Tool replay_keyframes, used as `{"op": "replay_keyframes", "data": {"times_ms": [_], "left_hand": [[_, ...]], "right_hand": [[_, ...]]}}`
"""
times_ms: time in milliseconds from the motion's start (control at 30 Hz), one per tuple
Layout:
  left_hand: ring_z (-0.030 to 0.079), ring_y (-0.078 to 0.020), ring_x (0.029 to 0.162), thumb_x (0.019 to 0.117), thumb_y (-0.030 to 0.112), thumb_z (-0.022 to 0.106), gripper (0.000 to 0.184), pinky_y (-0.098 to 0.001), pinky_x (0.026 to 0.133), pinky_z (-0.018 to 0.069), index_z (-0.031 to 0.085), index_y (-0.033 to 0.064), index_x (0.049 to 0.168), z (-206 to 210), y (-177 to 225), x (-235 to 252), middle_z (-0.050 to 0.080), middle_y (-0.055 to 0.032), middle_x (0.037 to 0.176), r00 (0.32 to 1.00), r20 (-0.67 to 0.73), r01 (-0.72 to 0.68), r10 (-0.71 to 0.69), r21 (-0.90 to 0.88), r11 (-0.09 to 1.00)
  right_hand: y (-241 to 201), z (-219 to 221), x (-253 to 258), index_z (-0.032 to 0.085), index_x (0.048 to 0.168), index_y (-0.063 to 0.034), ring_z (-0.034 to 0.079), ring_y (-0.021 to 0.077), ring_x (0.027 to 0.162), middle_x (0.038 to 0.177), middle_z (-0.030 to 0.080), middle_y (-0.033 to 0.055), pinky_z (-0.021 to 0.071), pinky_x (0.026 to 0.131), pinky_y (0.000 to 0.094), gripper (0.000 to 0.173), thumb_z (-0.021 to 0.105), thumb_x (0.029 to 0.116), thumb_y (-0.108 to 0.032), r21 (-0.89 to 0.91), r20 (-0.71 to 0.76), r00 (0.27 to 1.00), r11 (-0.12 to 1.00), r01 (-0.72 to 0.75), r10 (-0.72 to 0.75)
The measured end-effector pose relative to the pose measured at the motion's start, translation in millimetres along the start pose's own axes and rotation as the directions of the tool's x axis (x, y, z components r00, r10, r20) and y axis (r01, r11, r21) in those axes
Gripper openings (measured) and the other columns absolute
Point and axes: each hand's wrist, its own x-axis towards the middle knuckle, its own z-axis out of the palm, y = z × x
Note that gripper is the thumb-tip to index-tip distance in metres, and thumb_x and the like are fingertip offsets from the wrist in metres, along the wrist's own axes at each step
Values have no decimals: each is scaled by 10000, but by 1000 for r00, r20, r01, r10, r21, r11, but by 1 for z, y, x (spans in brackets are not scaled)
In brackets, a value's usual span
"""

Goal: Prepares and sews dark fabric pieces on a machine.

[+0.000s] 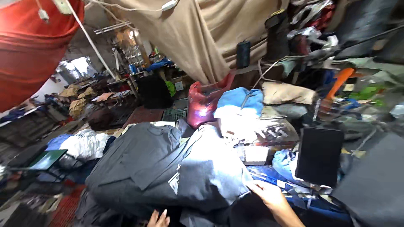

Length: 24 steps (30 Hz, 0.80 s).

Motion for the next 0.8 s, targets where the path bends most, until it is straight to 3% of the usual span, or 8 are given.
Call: {"op": "replay_keyframes", "data": {"times_ms": [100,200,267,367,500,667,733,800], "left_hand": [[693,-282,926,956,23,686,874,-370,756,605,113,55,1616,26,-5,16,331,-310,1542,999,-22,46,-49,-111,993],[682,-344,939,1050,73,527,606,-451,768,593,228,62,1577,58,-11,24,479,-281,1426,977,67,211,-203,-155,965],[672,-303,844,1088,134,449,435,-423,730,588,342,-14,1483,76,-13,17,573,-261,1234,944,148,312,-295,-113,943],[667,-182,579,1096,182,472,334,-331,595,591,469,-102,1272,80,6,-12,681,-165,809,939,218,223,-267,207,953],[648,-159,590,953,243,736,487,-350,556,580,550,-94,1250,32,130,-63,696,-142,869,974,177,-197,139,374,906],[626,-50,524,980,187,675,203,-234,470,555,666,10,1079,-6,288,-36,712,6,784,696,71,-692,715,331,641],[701,-135,794,993,155,668,263,-325,707,610,644,-16,1191,15,305,-11,709,-97,995,597,12,-719,802,452,528],[513,-411,1348,980,141,655,574,-561,1127,414,448,-89,1464,49,294,-3,513,-306,1448,502,175,-772,847,533,347]], "right_hand": [[-2,-3,1,741,849,-47,596,15,669,720,666,-27,511,672,256,222,725,899,-262,-3,24,999,1000,-25,25],[-4,-5,1,728,815,-69,577,-3,640,690,646,-53,500,650,245,232,733,887,-289,6,18,999,999,-45,45],[-6,-7,1,711,782,-79,552,-3,613,662,618,-64,479,628,240,240,739,884,-294,8,14,998,998,-57,56],[-3,-8,1,710,764,-97,571,-4,609,655,629,-74,500,621,232,233,758,868,-300,72,29,999,996,-46,44],[-15,-5,-7,742,825,-74,652,26,685,731,702,-47,567,687,249,131,769,861,-196,212,74,996,975,-69,54],[-41,29,-19,721,932,-36,702,105,795,838,734,14,603,784,310,65,741,881,-71,495,183,977,849,-186,107],[-45,42,-22,697,922,-49,691,105,788,825,724,10,589,790,308,30,713,899,-60,578,231,965,780,-241,127],[-42,48,-24,714,893,-65,684,81,764,797,723,-14,581,780,288,30,696,913,-80,583,265,954,764,-276,142]]}}
